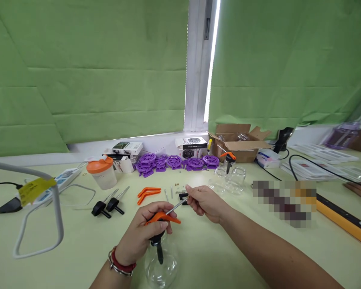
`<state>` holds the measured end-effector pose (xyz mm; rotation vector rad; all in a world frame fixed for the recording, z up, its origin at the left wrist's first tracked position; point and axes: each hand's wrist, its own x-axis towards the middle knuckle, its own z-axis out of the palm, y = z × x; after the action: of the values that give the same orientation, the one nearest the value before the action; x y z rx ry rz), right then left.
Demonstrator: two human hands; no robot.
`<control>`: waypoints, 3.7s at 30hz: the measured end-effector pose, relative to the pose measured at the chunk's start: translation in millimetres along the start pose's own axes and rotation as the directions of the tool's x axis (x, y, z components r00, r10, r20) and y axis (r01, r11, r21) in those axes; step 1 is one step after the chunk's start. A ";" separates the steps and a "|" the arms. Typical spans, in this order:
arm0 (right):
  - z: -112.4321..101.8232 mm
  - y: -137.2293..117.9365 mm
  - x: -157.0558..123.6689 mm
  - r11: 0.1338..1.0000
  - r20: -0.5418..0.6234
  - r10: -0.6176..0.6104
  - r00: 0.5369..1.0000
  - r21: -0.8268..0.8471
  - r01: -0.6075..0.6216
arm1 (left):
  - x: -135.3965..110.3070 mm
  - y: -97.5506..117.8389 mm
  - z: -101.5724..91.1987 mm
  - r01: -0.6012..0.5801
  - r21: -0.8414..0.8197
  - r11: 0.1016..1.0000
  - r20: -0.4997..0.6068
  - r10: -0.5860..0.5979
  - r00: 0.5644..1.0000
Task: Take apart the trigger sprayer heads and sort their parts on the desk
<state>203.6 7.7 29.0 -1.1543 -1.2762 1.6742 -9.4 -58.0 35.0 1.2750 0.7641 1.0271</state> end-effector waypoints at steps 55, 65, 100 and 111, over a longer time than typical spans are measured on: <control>1.4 27.1 38.5 0.998 -0.064 -0.005 0.998 0.069 0.009 | 25.6 -25.5 -5.9 0.145 -0.392 0.908 -0.254 -0.259 0.932; 32.0 86.2 -70.6 0.298 0.404 -0.352 0.844 -0.806 0.511 | 36.2 -45.0 -16.5 0.205 -0.557 0.804 -0.377 -0.466 0.801; -1.6 78.7 -11.8 0.370 0.207 -0.468 0.859 -0.837 0.403 | 31.7 -32.2 -35.9 0.140 -0.502 0.854 -0.370 -0.358 0.857; -38.7 19.4 112.2 0.635 -0.205 -0.403 0.892 -0.765 0.110 | 31.6 -37.4 -29.2 0.160 -0.465 0.871 -0.326 -0.336 0.884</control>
<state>201.8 117.9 -19.1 -1.5441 -1.8339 0.6364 -16.9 -17.1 -3.9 0.5698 0.9250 1.1723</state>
